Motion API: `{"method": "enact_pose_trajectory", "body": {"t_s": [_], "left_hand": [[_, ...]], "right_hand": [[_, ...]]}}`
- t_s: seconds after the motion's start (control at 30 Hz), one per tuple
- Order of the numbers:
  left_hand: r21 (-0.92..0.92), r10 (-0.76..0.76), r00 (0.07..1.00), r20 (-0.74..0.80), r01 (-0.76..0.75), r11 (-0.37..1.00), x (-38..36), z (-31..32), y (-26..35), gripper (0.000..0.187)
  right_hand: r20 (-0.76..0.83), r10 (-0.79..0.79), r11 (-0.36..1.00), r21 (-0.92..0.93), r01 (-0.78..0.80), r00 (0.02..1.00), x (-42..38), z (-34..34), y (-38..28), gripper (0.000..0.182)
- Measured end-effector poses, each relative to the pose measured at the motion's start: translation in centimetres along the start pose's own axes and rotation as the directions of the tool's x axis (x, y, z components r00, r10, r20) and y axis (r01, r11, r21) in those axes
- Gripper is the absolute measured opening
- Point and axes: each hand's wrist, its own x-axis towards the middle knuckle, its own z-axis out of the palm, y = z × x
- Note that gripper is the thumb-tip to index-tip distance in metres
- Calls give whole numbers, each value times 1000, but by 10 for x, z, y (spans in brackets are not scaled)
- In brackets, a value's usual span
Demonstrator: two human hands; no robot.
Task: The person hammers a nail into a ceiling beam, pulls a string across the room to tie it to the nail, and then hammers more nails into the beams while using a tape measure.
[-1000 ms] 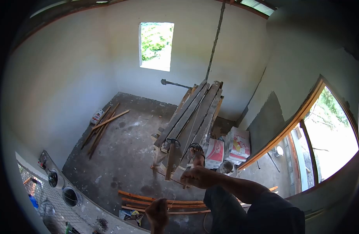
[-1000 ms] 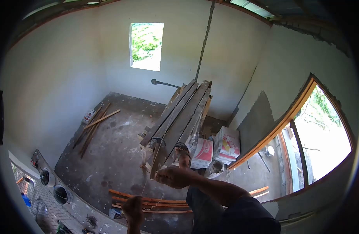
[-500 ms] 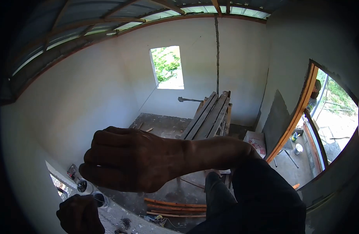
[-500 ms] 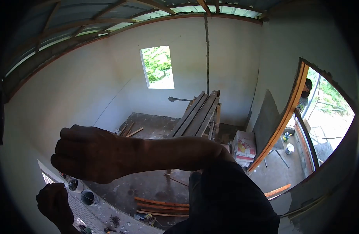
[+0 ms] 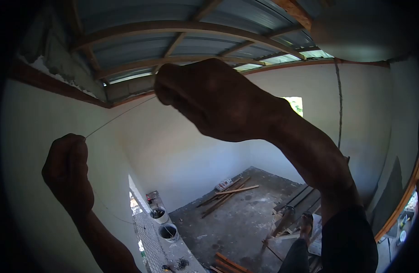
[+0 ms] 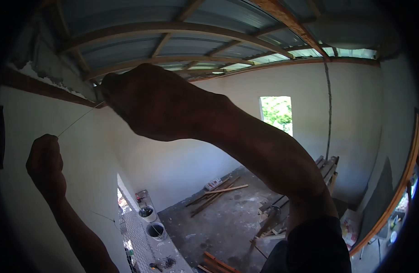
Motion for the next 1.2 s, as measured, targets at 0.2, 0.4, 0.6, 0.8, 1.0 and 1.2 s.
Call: {"method": "enact_pose_trajectory", "body": {"t_s": [0.2,0.4,0.6,0.8,1.0,1.2], "left_hand": [[-106,2,931,-364,-43,993,57,-21,-12,12],[58,185,876,-446,-178,982,109,-68,17,13],[220,241,768,-593,-133,966,124,-117,2,14],[180,191,741,-644,-96,979,135,-131,2,15],[-219,27,782,-623,-207,953,174,-127,33,13],[-367,46,813,-581,-312,877,177,-137,36,11]], "right_hand": [[-157,40,991,136,-19,987,84,-15,-13,22],[-216,-112,989,72,131,970,153,-15,-41,24],[-222,-248,963,44,264,943,205,-28,-57,24],[-258,-354,905,-338,259,899,268,4,-95,26],[-455,-451,886,-335,321,768,306,32,-113,20],[-368,-266,963,-69,259,891,302,19,-138,19]]}}
